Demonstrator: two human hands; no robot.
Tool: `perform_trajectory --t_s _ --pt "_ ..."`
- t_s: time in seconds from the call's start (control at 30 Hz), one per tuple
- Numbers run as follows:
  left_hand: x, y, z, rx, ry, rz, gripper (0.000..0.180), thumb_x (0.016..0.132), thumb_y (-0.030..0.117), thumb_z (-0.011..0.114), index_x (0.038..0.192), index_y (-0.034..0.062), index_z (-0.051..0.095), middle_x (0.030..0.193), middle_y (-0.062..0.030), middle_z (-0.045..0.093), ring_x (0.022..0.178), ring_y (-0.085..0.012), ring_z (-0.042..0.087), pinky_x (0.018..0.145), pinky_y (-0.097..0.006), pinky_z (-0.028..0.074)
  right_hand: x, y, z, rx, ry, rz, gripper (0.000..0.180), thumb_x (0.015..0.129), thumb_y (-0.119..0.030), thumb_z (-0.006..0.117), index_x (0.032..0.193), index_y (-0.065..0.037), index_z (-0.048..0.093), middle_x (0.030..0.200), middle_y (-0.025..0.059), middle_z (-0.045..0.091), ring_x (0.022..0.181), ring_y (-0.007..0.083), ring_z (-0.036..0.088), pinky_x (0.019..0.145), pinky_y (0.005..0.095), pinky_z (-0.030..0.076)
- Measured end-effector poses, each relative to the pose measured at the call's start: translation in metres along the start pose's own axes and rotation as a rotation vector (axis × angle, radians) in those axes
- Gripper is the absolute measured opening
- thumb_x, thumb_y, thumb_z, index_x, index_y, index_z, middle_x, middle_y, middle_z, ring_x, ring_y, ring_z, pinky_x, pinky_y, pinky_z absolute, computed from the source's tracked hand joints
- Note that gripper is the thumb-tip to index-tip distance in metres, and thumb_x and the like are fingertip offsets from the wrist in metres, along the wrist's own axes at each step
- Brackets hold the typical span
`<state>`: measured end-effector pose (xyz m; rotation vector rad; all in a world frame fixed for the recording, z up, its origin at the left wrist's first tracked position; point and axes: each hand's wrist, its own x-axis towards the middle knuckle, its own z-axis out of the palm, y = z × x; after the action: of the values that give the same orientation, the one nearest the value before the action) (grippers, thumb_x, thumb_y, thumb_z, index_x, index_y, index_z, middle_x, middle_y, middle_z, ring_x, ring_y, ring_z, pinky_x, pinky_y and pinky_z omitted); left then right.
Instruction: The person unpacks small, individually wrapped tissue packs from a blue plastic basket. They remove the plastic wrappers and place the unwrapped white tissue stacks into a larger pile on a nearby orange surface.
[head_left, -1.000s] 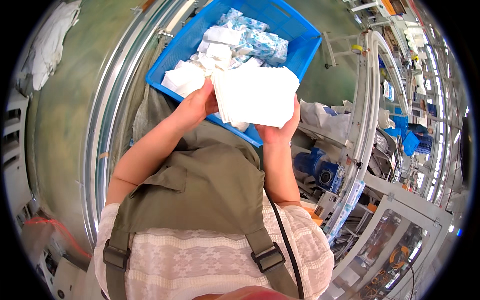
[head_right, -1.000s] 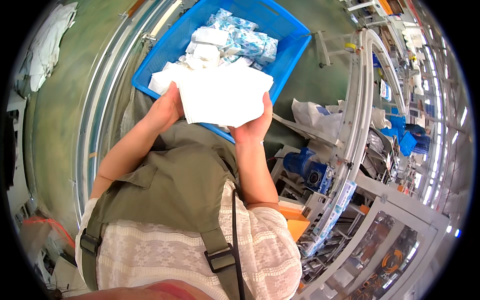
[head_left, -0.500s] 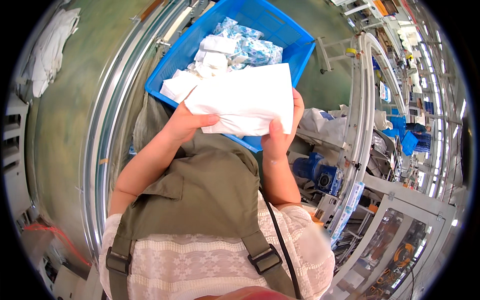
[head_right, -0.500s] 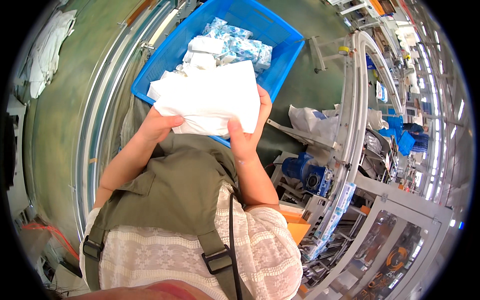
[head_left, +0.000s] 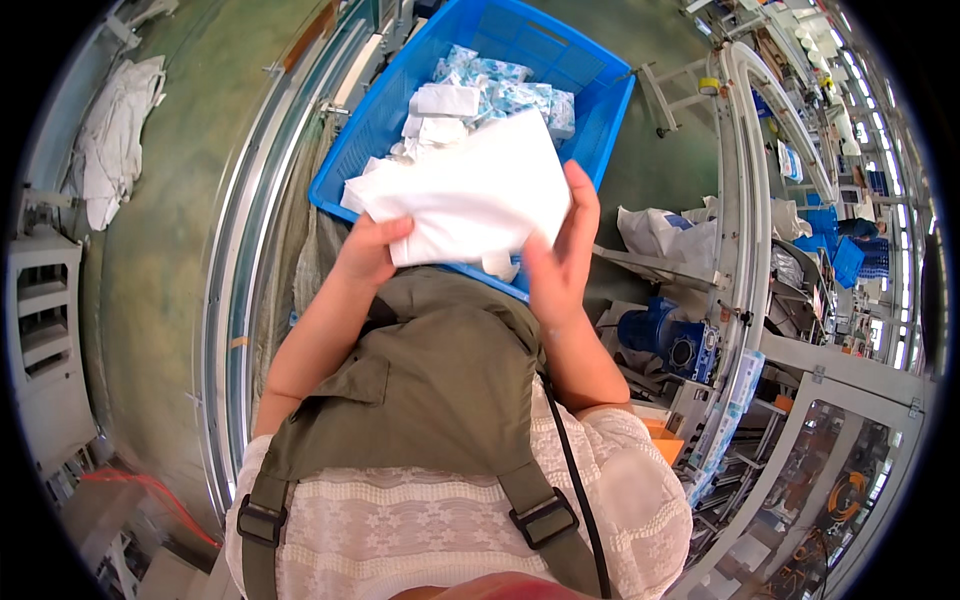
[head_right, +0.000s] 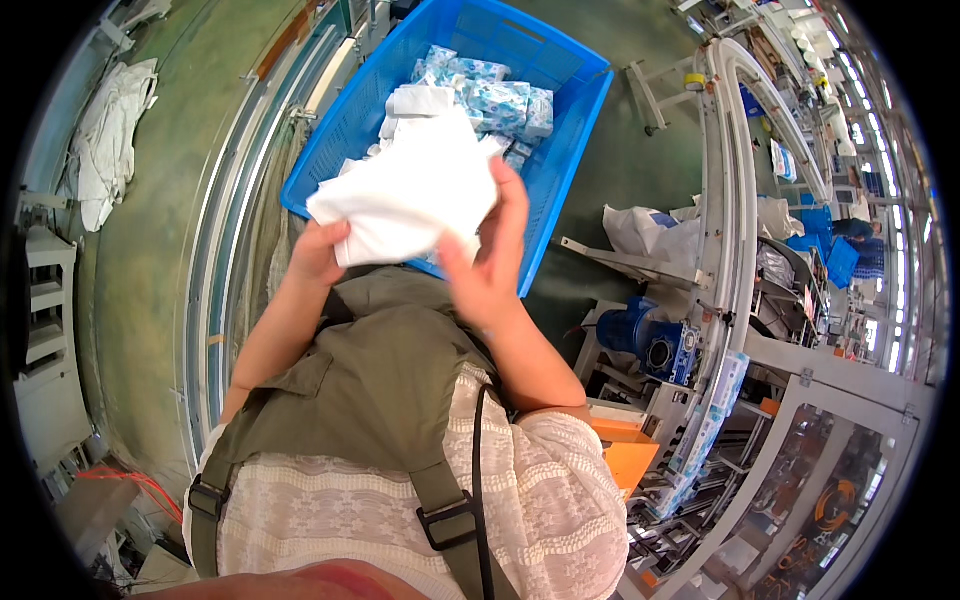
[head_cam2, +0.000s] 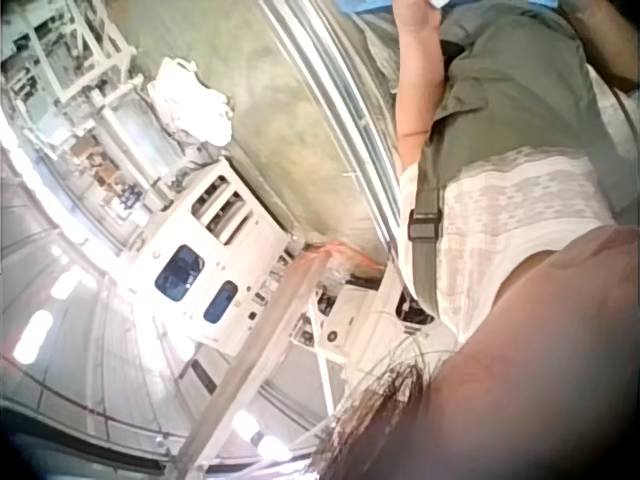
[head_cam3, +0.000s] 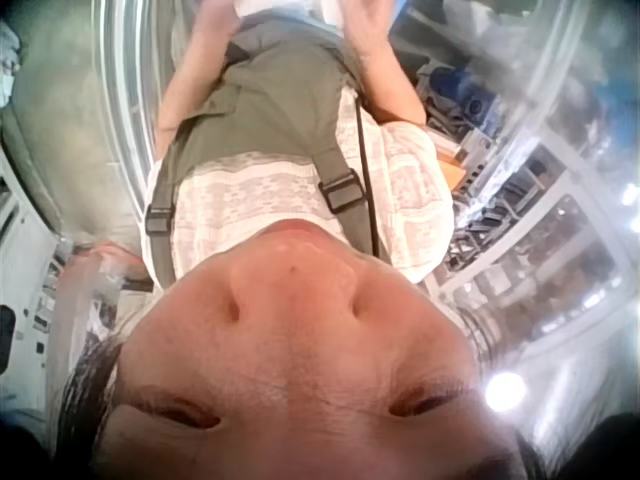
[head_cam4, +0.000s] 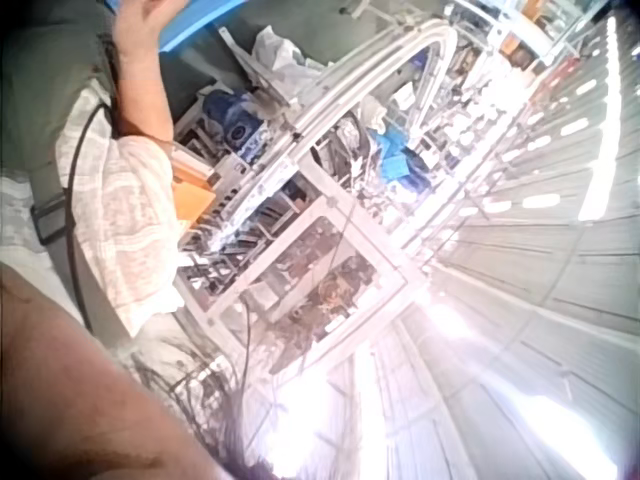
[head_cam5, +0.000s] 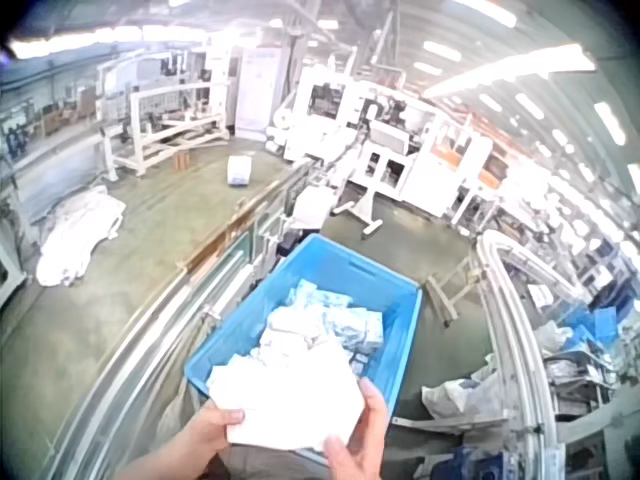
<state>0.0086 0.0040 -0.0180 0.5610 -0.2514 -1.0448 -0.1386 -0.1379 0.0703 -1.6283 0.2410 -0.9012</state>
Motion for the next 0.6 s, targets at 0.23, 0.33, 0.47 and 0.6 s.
perform_trajectory --t_s 0.23,0.33,0.47,0.6 --pt "0.010 0.022 0.042 1.114 0.484 0.700 0.044 0.074 0.003 0.075 0.114 -0.0001 0.056 0.114 -0.0127 0.061 0.102 -0.0278 0.061 0.086 -0.037 0.049 -0.014 0.041 -0.002 0.435 0.041 0.765 0.069 0.095 -0.037 0.057 0.144 0.002 0.027 0.139 0.0214 0.042 0.125 0.0300 0.047 0.100 0.0389 0.041" --pt "0.000 0.018 0.048 1.736 0.181 1.050 0.046 0.068 0.004 0.072 0.113 0.0094 0.059 0.115 -0.0109 0.060 0.103 -0.0314 0.059 0.087 -0.043 0.046 -0.004 0.046 0.017 0.916 0.004 0.898 0.079 0.093 -0.061 0.041 0.142 0.000 0.031 0.143 0.0207 0.040 0.130 0.0318 0.044 0.103 0.0433 0.039" --pt "-0.011 0.031 0.068 1.984 -0.290 0.910 0.051 0.069 0.011 0.069 0.118 0.0172 0.059 0.121 -0.0085 0.059 0.114 -0.0271 0.055 0.098 -0.047 0.040 0.011 0.045 0.022 1.076 0.040 0.753 0.076 0.093 -0.061 0.040 0.145 -0.006 0.031 0.142 0.0140 0.044 0.128 0.0302 0.045 0.105 0.0430 0.039" --pt "-0.021 0.064 0.075 1.509 -0.447 0.635 0.065 0.071 0.025 0.077 0.129 0.0074 0.053 0.129 -0.0117 0.057 0.122 -0.0276 0.053 0.107 -0.049 0.034 0.015 0.039 0.024 1.100 0.068 0.691 0.066 0.095 -0.053 0.043 0.142 -0.006 0.036 0.139 0.0124 0.047 0.126 0.0302 0.048 0.105 0.0434 0.040"
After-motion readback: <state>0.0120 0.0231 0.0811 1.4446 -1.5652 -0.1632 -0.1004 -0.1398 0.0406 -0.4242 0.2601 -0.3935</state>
